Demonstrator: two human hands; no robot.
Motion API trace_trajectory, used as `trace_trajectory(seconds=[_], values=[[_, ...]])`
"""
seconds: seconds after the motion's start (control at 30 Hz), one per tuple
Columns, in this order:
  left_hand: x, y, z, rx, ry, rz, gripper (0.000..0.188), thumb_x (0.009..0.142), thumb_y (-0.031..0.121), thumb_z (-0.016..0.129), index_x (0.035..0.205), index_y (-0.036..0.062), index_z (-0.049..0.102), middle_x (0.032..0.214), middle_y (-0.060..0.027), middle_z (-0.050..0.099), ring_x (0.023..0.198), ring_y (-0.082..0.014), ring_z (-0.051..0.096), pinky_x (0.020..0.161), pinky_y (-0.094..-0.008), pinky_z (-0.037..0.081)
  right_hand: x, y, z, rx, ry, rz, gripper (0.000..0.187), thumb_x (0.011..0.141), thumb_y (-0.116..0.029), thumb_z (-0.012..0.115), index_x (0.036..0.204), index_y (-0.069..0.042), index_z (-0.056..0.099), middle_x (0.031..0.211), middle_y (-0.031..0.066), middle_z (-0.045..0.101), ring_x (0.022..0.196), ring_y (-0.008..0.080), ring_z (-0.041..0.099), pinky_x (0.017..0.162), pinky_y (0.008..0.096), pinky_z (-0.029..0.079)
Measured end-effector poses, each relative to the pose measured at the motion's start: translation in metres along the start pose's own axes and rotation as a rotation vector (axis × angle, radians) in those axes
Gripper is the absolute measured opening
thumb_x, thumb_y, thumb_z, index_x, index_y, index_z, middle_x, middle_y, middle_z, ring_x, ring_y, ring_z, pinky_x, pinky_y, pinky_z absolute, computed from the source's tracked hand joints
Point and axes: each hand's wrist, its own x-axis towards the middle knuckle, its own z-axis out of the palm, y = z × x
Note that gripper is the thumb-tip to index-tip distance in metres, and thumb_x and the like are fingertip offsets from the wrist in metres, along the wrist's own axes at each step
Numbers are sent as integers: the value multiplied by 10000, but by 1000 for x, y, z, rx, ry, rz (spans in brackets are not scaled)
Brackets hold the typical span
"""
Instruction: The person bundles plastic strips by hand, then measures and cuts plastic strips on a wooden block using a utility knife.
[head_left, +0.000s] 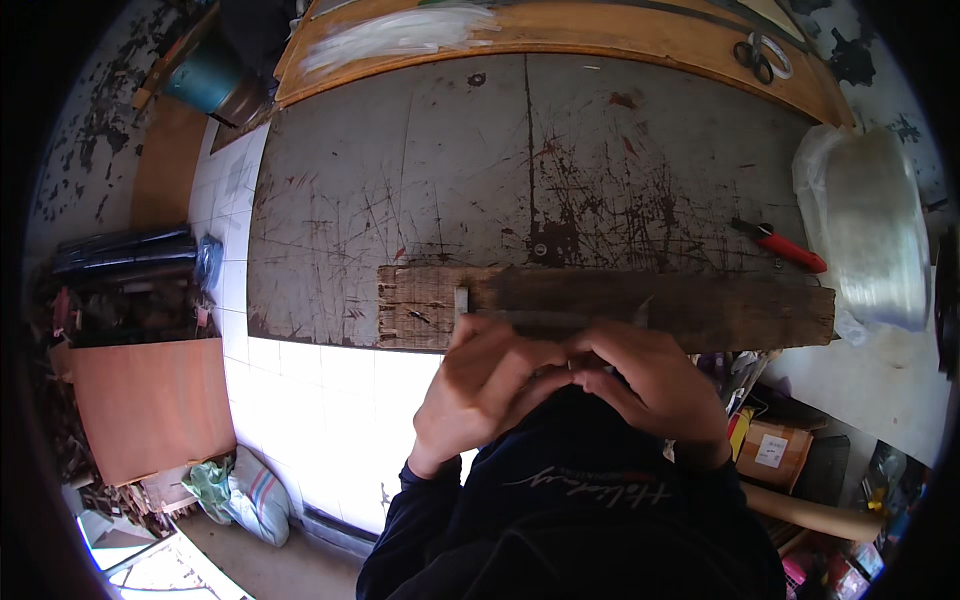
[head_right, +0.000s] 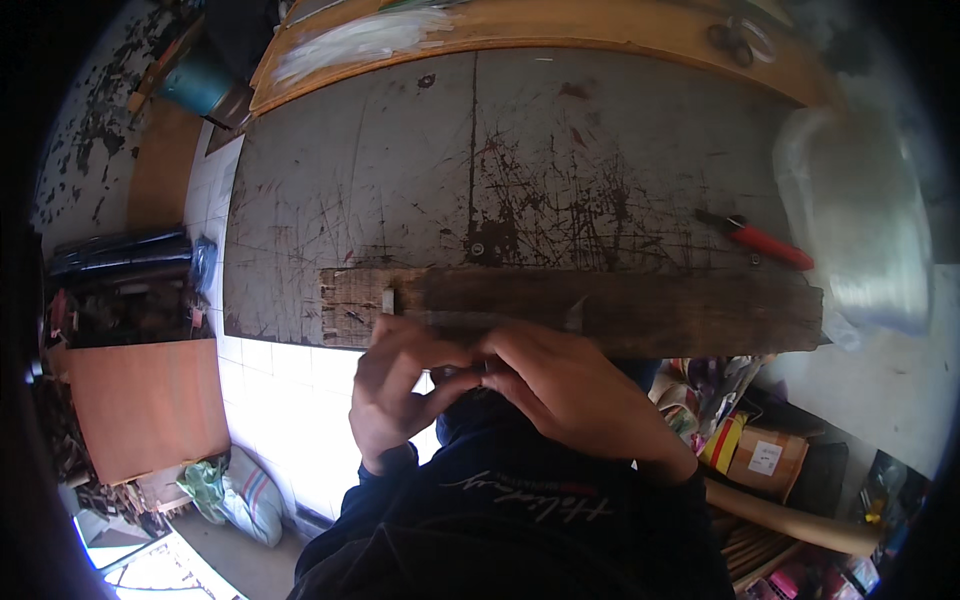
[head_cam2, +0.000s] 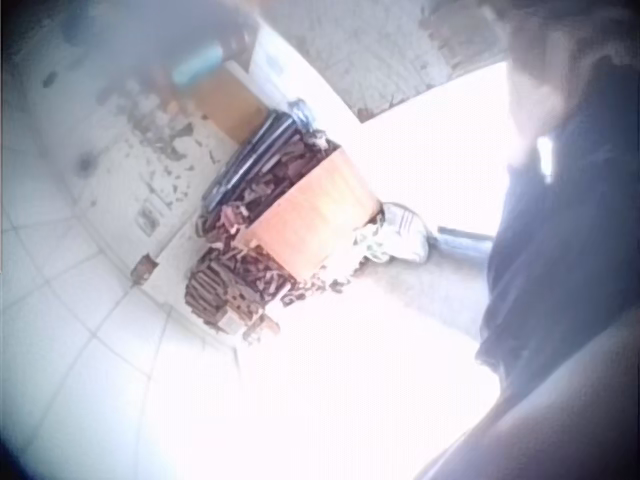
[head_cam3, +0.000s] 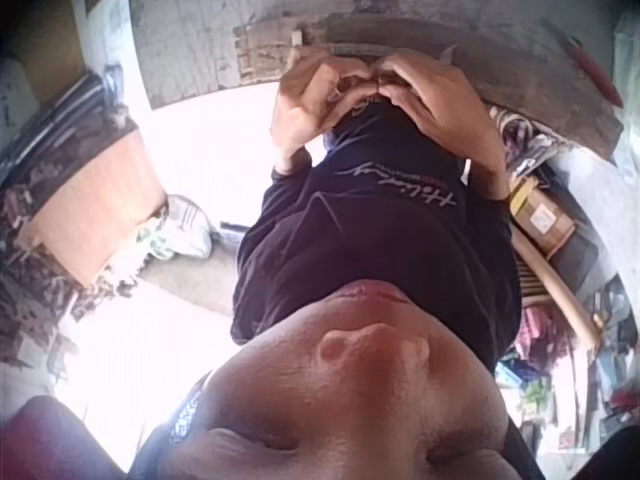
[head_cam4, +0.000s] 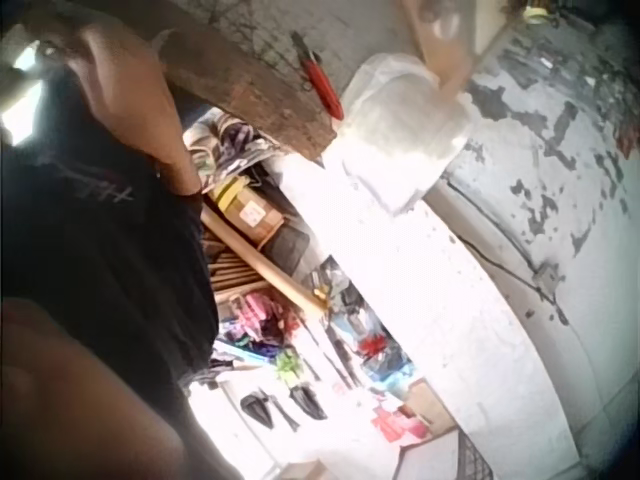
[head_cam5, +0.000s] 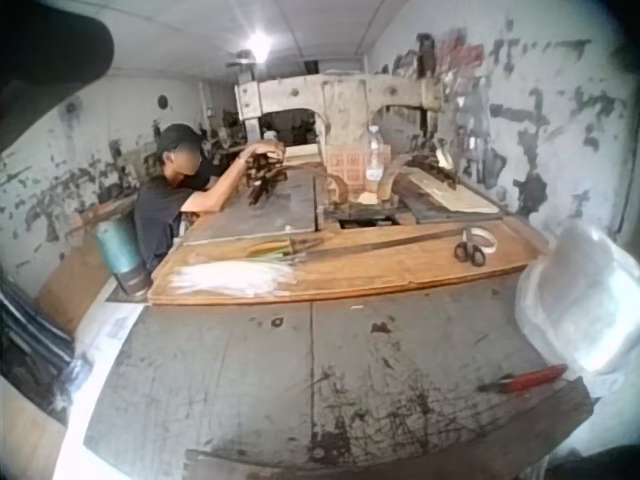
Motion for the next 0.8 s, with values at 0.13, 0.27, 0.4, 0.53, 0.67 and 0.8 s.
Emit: trace_trajectory(seconds=[0.13, 0.27, 0.4, 0.53, 0.67, 0.8], values=[[-25, -16, -21, 20, 219, -309, 265, 619, 164, 748, 780, 85, 553, 669, 8, 591, 587, -147, 521, 652, -295, 380, 14, -7, 1, 34, 51, 46, 132, 810, -74, 533, 916, -7, 493, 790, 116, 545, 683, 208, 574, 579, 298, 434], [-31, -29, -28, 190, 284, -333, 222, 629, 145, 728, 780, 78, 580, 755, -16, 578, 679, -168, 503, 715, -324, 338, 26, -11, 15, 8, 182, 97, 66, 787, -43, 553, 851, -32, 558, 715, 52, 544, 576, 86, 487, 500, 221, 360], [-35, -37, -25, 213, 256, -404, 220, 630, 164, 697, 832, 104, 632, 912, -33, 551, 828, -196, 479, 773, -356, 340, 30, -8, 27, -14, 298, 157, 65, 759, -60, 607, 803, -22, 577, 593, 17, 525, 473, 39, 391, 437, 202, 296], [-32, -39, -27, 296, 186, -310, 247, 620, 207, 698, 851, 138, 644, 931, -12, 556, 888, -194, 491, 920, -442, 266, 34, -6, 29, -85, 313, 176, 87, 735, -79, 645, 772, -17, 596, 508, -6, 507, 419, 14, 342, 399, 198, 259], [-33, -39, -30, 302, 140, -313, 265, 607, 219, 705, 859, 157, 648, 947, 12, 564, 928, -184, 498, 968, -478, 217, 36, -11, 26, -120, 229, 204, 93, 756, -94, 632, 788, -13, 602, 527, 2, 523, 436, 8, 381, 403, 191, 267], [-33, -38, -27, 303, 137, -323, 286, 595, 226, 714, 865, 160, 649, 936, 24, 569, 926, -181, 499, 973, -484, 210, 37, -9, 36, -55, 353, 230, 93, 791, -101, 593, 784, -8, 592, 528, 19, 523, 445, 28, 429, 410, 197, 300]])
